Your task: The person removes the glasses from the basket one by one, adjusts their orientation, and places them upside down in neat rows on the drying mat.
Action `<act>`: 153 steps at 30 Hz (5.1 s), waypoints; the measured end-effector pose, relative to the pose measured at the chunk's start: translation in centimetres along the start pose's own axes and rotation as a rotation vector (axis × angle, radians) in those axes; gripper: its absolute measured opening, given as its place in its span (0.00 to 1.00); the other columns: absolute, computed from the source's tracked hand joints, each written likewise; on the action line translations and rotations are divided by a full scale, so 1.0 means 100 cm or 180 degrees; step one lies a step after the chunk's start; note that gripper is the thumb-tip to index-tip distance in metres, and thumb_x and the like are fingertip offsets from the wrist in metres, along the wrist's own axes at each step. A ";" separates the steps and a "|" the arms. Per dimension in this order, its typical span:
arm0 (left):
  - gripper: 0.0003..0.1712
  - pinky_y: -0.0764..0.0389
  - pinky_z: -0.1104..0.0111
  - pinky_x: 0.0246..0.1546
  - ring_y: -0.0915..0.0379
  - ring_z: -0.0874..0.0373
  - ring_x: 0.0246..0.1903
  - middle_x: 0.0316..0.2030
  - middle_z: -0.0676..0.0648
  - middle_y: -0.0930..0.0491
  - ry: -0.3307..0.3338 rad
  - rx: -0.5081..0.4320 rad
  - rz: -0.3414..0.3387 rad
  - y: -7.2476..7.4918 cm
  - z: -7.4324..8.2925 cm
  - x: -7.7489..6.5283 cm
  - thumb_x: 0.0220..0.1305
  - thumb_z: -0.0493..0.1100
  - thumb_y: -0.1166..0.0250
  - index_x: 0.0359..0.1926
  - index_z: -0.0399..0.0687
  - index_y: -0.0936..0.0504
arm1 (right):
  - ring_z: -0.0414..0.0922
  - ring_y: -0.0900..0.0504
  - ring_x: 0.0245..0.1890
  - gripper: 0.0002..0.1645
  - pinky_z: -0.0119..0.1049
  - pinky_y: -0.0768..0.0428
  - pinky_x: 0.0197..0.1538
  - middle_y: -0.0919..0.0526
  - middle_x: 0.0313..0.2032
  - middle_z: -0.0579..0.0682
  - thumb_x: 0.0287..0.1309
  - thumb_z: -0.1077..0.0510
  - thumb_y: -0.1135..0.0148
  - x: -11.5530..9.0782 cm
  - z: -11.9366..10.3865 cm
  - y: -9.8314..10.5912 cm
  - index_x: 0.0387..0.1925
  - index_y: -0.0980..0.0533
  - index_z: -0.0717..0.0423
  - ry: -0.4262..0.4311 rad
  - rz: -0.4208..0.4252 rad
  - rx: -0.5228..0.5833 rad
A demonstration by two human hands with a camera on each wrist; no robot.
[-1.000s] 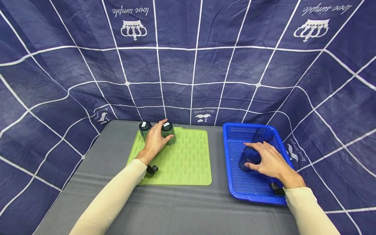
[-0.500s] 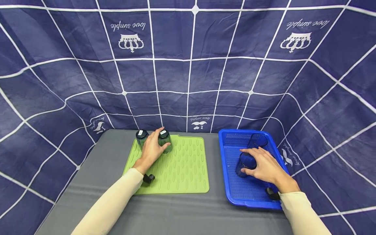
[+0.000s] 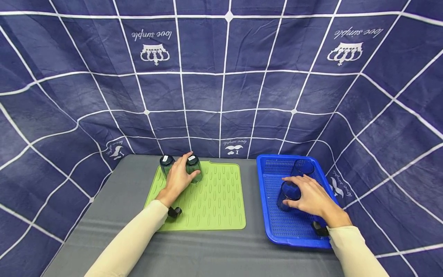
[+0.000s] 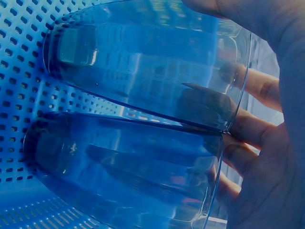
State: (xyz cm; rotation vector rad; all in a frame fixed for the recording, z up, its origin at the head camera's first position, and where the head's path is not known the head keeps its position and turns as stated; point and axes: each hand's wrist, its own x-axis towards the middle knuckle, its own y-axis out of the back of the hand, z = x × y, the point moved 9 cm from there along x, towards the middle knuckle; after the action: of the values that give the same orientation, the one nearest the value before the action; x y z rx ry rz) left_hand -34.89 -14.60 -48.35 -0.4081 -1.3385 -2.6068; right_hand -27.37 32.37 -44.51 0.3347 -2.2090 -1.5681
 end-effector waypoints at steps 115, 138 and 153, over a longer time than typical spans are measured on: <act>0.46 0.09 0.35 0.62 0.20 0.30 0.73 0.75 0.34 0.20 -0.0225 -0.0066 0.0268 0.029 0.011 -0.027 0.74 0.53 0.16 0.86 0.55 0.25 | 0.61 0.08 0.60 0.49 0.64 0.13 0.54 0.05 0.58 0.55 0.43 0.45 0.03 -0.004 -0.045 0.066 0.70 0.13 0.46 0.0103 0.1245 -0.0094; 0.43 0.10 0.35 0.65 0.20 0.34 0.74 0.75 0.39 0.19 -0.0292 -0.0158 0.0324 0.043 0.019 -0.037 0.74 0.54 0.16 0.83 0.59 0.22 | 0.58 0.09 0.59 0.51 0.44 0.20 0.57 0.04 0.57 0.54 0.37 0.49 0.02 -0.003 -0.064 0.078 0.68 0.11 0.46 0.0223 0.1535 0.0075; 0.40 0.10 0.37 0.67 0.17 0.35 0.73 0.74 0.40 0.17 -0.0534 -0.0132 0.0486 0.057 0.032 -0.048 0.74 0.54 0.17 0.80 0.54 0.19 | 0.57 0.10 0.58 0.50 0.46 0.20 0.58 0.05 0.55 0.55 0.38 0.48 0.03 0.003 -0.077 0.074 0.67 0.12 0.52 0.0332 0.1641 0.0154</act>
State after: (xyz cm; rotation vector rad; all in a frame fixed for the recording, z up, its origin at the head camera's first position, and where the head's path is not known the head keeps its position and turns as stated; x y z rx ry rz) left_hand -28.21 -15.12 -43.78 -0.7202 -1.2483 -2.5245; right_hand -23.81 28.31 -35.36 -0.1329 -2.0394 -1.1897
